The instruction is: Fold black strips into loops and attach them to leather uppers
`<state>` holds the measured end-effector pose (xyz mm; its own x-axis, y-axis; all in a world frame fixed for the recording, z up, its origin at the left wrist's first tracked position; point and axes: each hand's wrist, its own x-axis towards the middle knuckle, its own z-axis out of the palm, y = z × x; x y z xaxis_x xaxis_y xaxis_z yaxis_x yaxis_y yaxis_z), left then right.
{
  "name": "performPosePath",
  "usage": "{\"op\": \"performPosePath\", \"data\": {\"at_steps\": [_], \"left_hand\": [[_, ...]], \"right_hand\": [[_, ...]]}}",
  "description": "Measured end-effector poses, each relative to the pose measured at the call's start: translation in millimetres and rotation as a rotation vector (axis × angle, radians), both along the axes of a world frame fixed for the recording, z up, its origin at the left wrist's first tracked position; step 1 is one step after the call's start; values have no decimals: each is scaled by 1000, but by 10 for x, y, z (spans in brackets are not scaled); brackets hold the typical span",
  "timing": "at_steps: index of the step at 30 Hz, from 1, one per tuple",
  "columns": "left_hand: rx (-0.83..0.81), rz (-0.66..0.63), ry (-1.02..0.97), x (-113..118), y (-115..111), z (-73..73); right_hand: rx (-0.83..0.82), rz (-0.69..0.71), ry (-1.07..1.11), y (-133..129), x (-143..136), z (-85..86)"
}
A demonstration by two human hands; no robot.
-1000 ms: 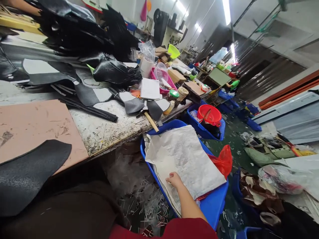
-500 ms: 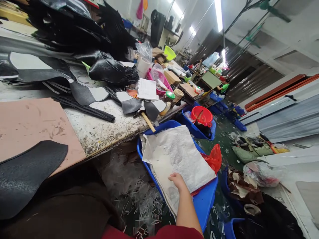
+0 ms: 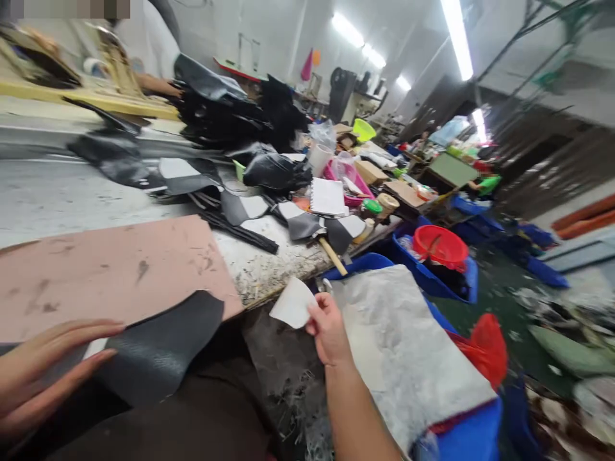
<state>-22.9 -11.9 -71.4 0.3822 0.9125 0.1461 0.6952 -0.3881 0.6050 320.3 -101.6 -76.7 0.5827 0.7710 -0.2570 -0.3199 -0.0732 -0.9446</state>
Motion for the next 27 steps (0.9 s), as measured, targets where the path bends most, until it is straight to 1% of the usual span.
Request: {"op": "performPosePath", "data": {"at_steps": [2, 3, 5, 7, 8, 9, 11, 13, 14, 15, 16, 17, 20, 21, 22, 24, 27], "left_hand": [[-173, 10, -52, 42, 42, 110], [-298, 17, -79, 99, 70, 151], [-505, 40, -190, 245, 126, 207], [-682, 87, -295, 389, 166, 247], [-758, 124, -343, 448, 177, 266], [-826, 165, -392, 496, 185, 284], [-929, 224, -499, 558, 192, 314], [-980, 220, -576, 581, 199, 322], [-991, 199, -587, 582, 203, 316], [-994, 175, -582, 579, 207, 304], [-993, 156, -568, 573, 210, 288], [-994, 144, -549, 567, 213, 271], [-993, 135, -500, 556, 219, 226], [-989, 129, -483, 555, 222, 211], [-984, 121, -459, 556, 228, 194], [-951, 96, -377, 559, 253, 149], [-819, 34, -183, 562, 322, 54]], "right_hand": [[54, 93, 70, 283, -513, 14], [71, 133, 103, 389, -736, 19], [92, 209, 174, 532, -1082, 15], [101, 275, 200, 592, -1288, -12], [104, 302, 171, 597, -1345, -31], [112, 320, 101, 588, -1379, -53], [180, 334, -147, 543, -1395, -97], [279, 329, -417, 485, -1371, -141], [309, 329, -508, 458, -1352, -163], [314, 334, -549, 432, -1331, -185], [293, 338, -527, 410, -1309, -207], [253, 340, -447, 390, -1286, -228], [114, 373, -76, 342, -1231, -283], [71, 393, 5, 331, -1220, -297], [31, 415, 41, 323, -1214, -309], [-28, 459, -21, 319, -1213, -324], [-49, 495, -315, 336, -1212, -331]]}}
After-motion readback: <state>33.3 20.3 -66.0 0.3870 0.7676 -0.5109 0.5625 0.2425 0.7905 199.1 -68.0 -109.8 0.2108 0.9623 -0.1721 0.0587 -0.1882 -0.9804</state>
